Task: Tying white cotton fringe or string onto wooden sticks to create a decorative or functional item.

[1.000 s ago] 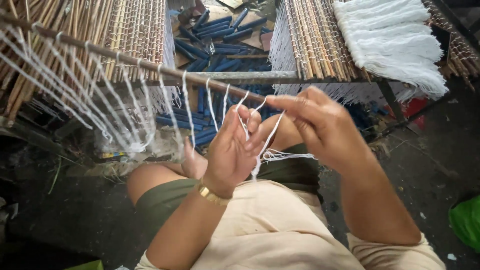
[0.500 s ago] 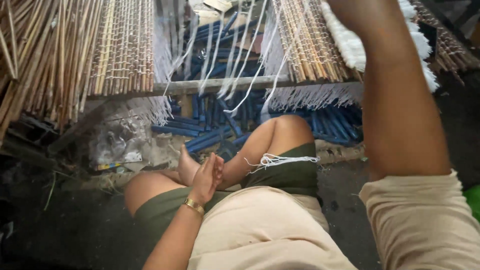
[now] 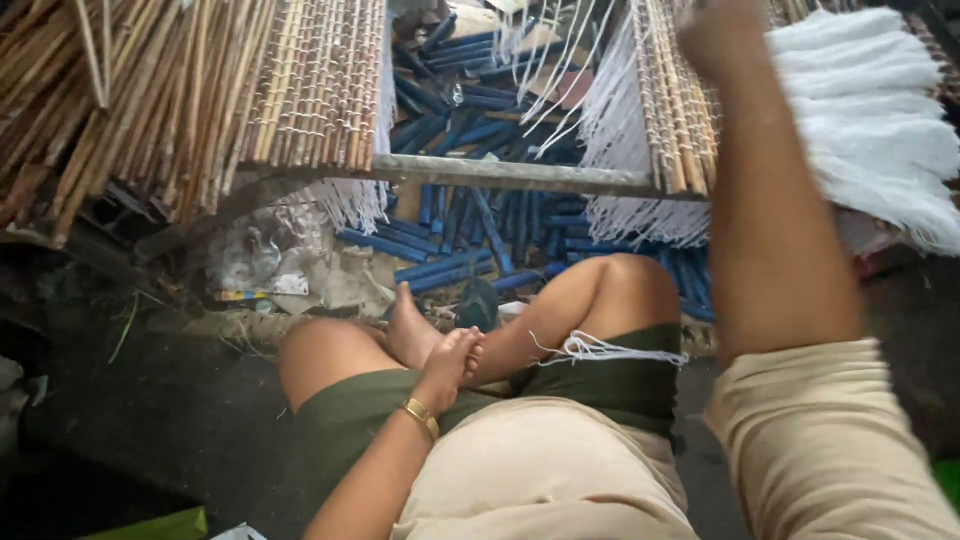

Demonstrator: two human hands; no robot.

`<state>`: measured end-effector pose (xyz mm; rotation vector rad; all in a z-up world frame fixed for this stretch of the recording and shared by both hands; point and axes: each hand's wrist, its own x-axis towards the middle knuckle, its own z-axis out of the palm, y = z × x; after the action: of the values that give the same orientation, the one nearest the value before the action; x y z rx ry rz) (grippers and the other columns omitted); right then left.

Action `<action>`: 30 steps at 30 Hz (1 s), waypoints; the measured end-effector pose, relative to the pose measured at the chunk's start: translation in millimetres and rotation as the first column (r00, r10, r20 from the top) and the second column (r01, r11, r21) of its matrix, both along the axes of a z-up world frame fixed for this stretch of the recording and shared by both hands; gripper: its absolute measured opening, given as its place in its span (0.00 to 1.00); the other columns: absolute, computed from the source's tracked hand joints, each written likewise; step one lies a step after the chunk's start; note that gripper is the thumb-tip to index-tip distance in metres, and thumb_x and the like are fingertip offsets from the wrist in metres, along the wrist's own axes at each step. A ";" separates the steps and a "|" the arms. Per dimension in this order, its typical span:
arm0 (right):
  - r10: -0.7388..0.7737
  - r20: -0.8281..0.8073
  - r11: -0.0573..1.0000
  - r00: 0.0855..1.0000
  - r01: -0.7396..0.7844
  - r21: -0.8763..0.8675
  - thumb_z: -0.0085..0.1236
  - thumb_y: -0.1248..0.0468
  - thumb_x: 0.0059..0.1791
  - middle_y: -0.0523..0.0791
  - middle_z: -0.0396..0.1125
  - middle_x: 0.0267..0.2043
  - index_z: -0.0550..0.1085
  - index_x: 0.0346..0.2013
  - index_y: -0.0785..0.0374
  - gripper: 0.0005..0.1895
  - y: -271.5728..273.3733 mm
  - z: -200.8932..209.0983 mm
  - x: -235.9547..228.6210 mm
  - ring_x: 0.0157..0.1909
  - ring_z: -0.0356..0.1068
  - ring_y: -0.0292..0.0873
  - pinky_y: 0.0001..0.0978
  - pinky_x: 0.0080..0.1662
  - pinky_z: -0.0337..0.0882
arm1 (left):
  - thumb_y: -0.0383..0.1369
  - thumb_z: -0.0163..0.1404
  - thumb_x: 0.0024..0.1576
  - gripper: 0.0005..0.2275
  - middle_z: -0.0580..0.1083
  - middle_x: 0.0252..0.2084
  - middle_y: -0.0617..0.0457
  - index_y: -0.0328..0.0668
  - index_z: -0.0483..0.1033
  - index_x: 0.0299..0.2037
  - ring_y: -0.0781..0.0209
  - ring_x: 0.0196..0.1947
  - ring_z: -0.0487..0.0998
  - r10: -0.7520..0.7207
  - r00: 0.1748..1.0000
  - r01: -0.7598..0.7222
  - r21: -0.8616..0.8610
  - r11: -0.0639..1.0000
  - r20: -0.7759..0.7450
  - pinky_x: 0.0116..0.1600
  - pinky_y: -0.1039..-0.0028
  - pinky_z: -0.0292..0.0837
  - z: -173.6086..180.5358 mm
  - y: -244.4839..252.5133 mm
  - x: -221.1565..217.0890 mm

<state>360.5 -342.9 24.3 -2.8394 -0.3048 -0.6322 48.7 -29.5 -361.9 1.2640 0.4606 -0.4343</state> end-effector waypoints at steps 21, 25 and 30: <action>0.124 -0.378 0.979 0.917 -0.050 0.198 0.48 0.59 0.50 0.54 0.67 0.52 0.69 0.61 0.52 0.24 277.3 -186.0 -18.8 0.58 0.71 0.61 0.54 0.58 0.72 | 0.43 0.49 0.65 0.08 0.75 0.30 0.64 0.52 0.75 0.46 0.75 0.22 0.73 -0.042 0.996 0.031 -0.130 0.991 -0.082 0.23 0.87 0.70 9.4 -9.0 -4.6; 0.107 -0.485 0.987 0.868 -0.033 0.157 0.50 0.50 0.52 0.48 0.65 0.59 0.65 0.67 0.44 0.27 320.5 -175.5 -34.8 0.64 0.68 0.55 0.56 0.61 0.70 | 0.43 0.49 0.65 0.09 0.75 0.29 0.65 0.52 0.75 0.46 0.76 0.22 0.74 -0.014 0.998 0.006 -0.132 0.991 -0.060 0.22 0.88 0.71 8.2 -11.9 -4.9; 0.214 -0.423 0.959 0.881 -0.106 0.264 0.44 0.48 0.56 0.51 0.66 0.58 0.68 0.62 0.47 0.21 336.8 -174.3 -35.2 0.62 0.67 0.60 0.58 0.61 0.70 | 0.44 0.49 0.65 0.09 0.76 0.30 0.65 0.53 0.76 0.46 0.78 0.22 0.73 0.018 0.998 -0.026 -0.152 0.988 -0.053 0.23 0.89 0.71 10.6 -15.7 -5.1</action>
<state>325.3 -6.0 -150.0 -2.5938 -0.3513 0.0321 43.6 -45.3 -351.3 1.1013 0.4756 -0.4752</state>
